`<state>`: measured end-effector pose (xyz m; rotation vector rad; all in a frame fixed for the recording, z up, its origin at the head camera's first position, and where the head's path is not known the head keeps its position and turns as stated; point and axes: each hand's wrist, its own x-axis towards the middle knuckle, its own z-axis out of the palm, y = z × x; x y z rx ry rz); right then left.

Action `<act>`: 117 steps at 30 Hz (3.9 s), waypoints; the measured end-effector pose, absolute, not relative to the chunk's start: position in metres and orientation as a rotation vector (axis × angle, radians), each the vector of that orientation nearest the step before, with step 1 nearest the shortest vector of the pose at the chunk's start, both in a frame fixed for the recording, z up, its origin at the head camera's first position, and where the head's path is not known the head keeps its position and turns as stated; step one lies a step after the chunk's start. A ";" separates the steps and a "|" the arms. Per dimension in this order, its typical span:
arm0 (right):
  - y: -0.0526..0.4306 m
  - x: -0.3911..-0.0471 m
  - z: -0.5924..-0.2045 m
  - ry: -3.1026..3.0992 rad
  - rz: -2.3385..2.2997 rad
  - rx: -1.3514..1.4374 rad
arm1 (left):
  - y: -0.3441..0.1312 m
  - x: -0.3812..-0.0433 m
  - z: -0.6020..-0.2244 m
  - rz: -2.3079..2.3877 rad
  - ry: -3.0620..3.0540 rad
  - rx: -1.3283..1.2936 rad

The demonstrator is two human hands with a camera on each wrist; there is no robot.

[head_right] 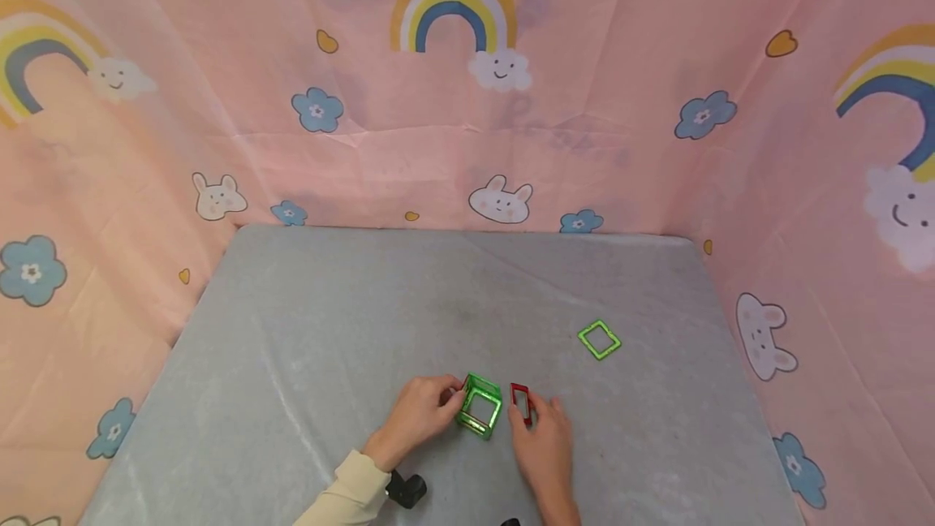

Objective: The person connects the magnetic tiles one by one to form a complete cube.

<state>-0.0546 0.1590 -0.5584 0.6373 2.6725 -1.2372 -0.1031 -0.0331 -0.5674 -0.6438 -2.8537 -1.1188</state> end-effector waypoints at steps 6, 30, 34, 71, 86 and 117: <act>0.154 -0.052 -0.556 2.659 -1.266 0.619 | -0.031 -0.102 -0.565 -1.158 -2.882 -0.591; 0.138 -0.050 -0.554 2.650 -1.215 0.559 | -0.027 -0.100 -0.563 -1.159 -2.902 -0.577; 0.139 -0.051 -0.553 2.649 -1.210 0.551 | -0.027 -0.101 -0.562 -1.172 -2.910 -0.571; 0.286 -0.123 -0.577 3.064 -0.695 0.436 | -0.039 -0.108 -0.557 -1.031 -2.829 -0.828; 0.287 -0.126 -0.584 3.158 -0.595 0.367 | -0.035 -0.088 -0.552 -0.750 -2.971 -0.955; 0.268 -0.105 -0.558 3.149 -0.768 0.363 | -0.033 -0.094 -0.549 -0.691 -2.985 -0.876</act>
